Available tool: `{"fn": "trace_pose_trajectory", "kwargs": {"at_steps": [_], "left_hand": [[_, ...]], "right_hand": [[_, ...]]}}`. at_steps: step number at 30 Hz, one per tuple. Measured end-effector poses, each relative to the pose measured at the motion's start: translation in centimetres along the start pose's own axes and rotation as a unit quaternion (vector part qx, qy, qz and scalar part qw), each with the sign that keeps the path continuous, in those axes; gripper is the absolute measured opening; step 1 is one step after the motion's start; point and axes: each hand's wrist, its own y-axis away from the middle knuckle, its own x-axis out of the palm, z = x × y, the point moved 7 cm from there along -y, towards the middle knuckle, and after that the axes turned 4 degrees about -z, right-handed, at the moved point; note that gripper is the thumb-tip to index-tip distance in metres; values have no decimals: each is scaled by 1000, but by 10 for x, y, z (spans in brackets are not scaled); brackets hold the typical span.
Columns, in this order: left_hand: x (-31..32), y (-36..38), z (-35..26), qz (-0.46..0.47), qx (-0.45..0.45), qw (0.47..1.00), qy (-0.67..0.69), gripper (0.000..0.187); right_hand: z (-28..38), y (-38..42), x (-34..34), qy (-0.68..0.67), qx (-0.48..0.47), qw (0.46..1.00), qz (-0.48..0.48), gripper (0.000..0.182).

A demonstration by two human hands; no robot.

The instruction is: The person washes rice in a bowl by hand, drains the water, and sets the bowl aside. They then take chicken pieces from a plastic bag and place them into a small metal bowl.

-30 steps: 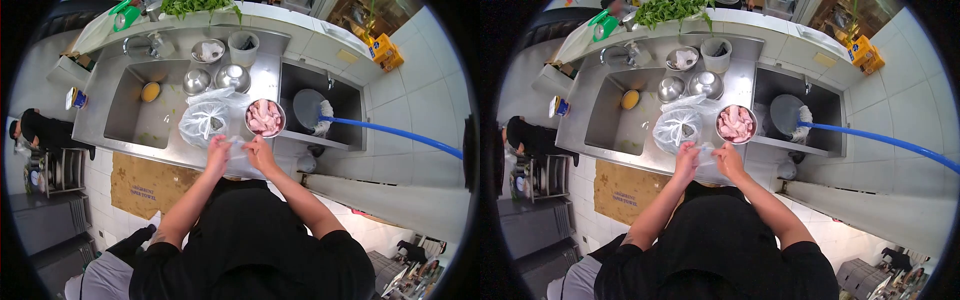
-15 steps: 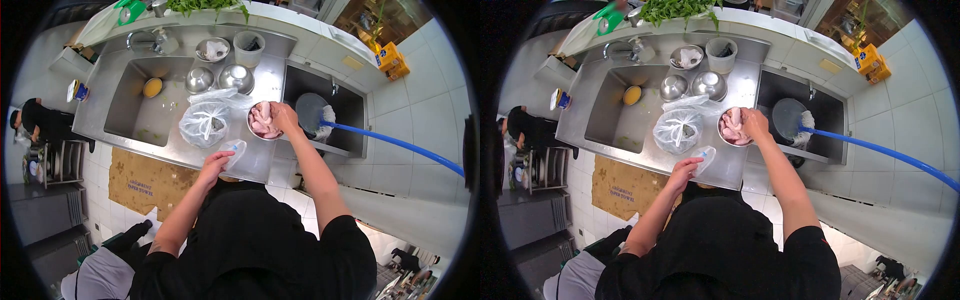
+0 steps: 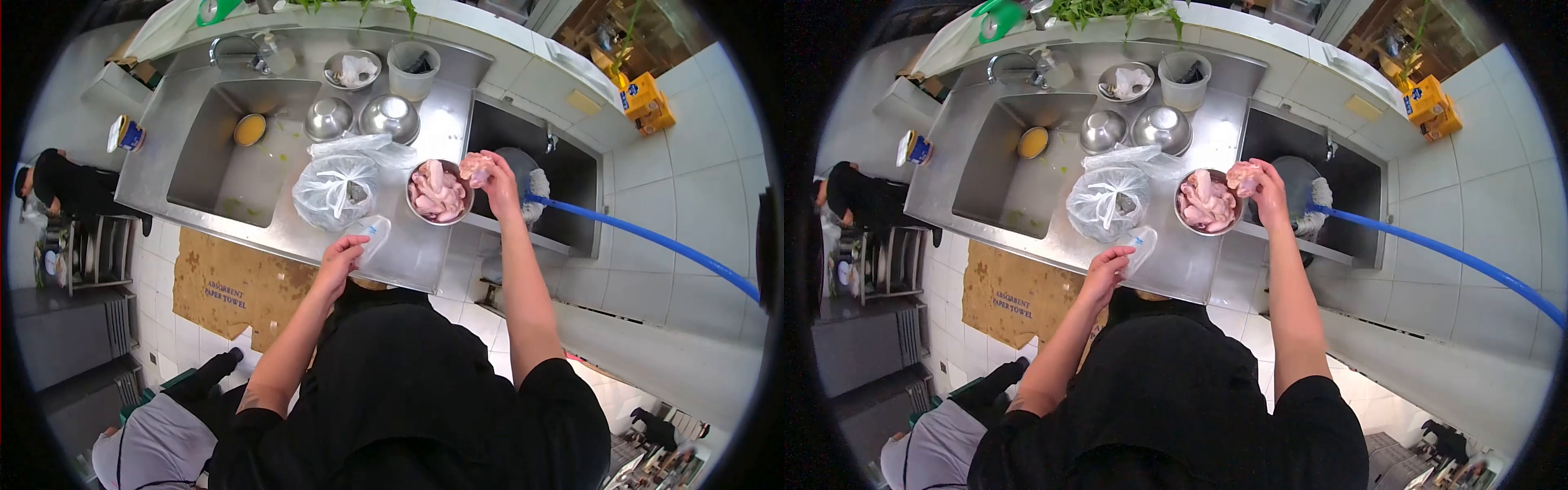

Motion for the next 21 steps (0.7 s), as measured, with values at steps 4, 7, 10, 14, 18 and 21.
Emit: {"fn": "trace_pose_trajectory", "kwargs": {"at_steps": [4,7,10,14,18,21], "left_hand": [[6,3,-9,-5,-1,1000,12,22],[13,-2,-12,12,4,1000,15,24],[21,-6,-18,32,9,999,30,27],[40,-1,-36,38,18,997,63,36],[41,-11,-29,1,36,996,84,39],[31,-32,-9,-23,24,997,75,33]], "right_hand": [[-14,13,5,-47,57,996,41,42],[-19,22,12,-64,60,994,72,43],[-19,28,20,-50,41,994,91,42],[-16,34,27,-65,29,992,105,41],[-12,69,62,-84,55,985,143,44],[-27,110,114,-59,170,951,251,48]]}}
